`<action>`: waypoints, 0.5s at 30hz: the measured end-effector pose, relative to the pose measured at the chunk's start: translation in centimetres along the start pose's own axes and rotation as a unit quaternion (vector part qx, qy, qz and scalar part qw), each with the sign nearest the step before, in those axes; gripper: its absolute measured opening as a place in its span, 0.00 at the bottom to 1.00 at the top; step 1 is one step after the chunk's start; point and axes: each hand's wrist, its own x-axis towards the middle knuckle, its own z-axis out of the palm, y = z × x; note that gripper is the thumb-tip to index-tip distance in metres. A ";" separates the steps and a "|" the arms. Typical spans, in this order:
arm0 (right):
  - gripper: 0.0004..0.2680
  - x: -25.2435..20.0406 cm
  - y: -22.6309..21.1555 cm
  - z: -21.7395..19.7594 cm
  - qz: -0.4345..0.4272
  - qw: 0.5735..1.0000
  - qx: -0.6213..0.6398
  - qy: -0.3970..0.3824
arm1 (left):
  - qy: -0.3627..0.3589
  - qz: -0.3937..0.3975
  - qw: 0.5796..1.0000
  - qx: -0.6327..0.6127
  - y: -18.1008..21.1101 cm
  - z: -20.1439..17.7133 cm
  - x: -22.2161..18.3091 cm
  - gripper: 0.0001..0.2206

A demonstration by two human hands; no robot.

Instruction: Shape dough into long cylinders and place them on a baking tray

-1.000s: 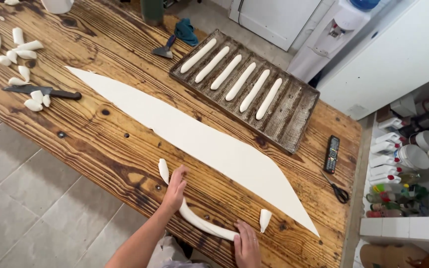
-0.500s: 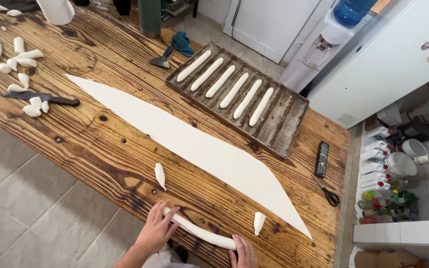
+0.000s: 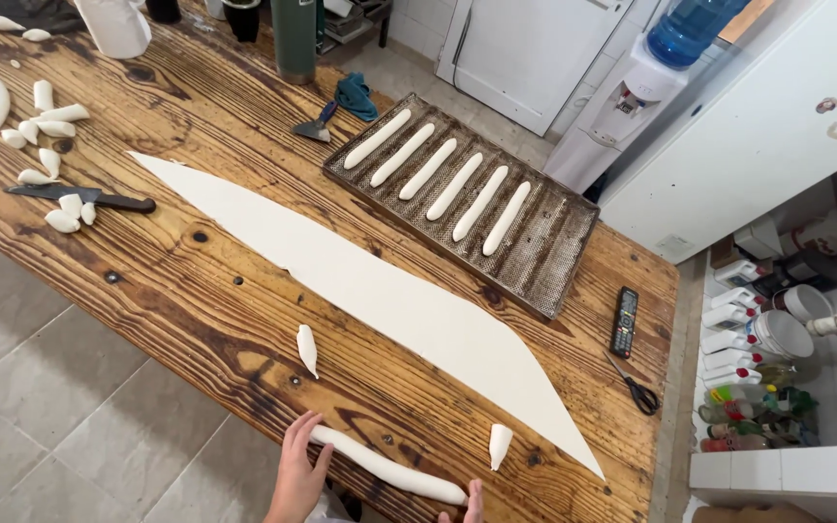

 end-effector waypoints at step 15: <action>0.13 0.5 -5.2 -12.2 -0.185 0.970 0.058 0.147 | -0.085 0.427 0.875 0.211 -2.7 -1.4 7.8 0.18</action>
